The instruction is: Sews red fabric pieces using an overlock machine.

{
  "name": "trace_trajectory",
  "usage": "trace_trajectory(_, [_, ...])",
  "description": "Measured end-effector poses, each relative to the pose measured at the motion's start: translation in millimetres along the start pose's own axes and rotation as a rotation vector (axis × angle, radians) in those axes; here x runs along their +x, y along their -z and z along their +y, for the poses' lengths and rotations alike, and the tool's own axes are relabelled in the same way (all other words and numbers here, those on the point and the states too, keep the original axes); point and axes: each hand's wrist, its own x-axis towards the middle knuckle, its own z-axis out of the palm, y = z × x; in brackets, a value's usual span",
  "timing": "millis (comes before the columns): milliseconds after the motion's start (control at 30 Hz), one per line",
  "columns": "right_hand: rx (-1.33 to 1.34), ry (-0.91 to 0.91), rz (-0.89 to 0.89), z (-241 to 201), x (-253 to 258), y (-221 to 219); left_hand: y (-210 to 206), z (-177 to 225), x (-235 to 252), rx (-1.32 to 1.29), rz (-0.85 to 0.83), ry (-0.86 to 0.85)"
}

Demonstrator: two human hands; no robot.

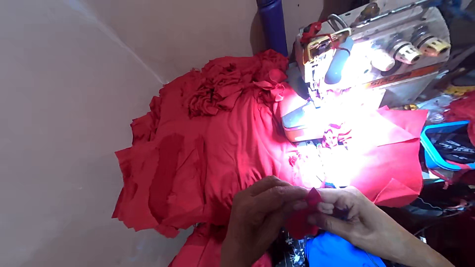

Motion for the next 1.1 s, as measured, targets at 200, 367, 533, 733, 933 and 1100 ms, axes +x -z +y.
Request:
trace_trajectory(200, [-0.098,-0.009,0.282,1,11,5,-6,-33,33,-0.016,0.124,-0.012])
trace_trajectory(367, [-0.406,0.017,0.575,27,41,26,-29,-85,81,-0.004,0.187,0.124])
trace_trajectory(533, [-0.548,-0.161,0.708,49,61,48,-68,-135,107,0.228,0.201,0.288])
trace_trajectory(733, [-0.590,-0.212,0.672,57,48,46,-93,-125,101,0.627,0.246,0.210])
trace_trajectory(933, [-0.441,-0.097,0.780,61,31,38,-123,-103,72,0.825,0.319,0.199])
trace_trajectory(1100, [-0.449,-0.046,0.839,61,51,52,-125,-108,81,0.746,0.280,0.306])
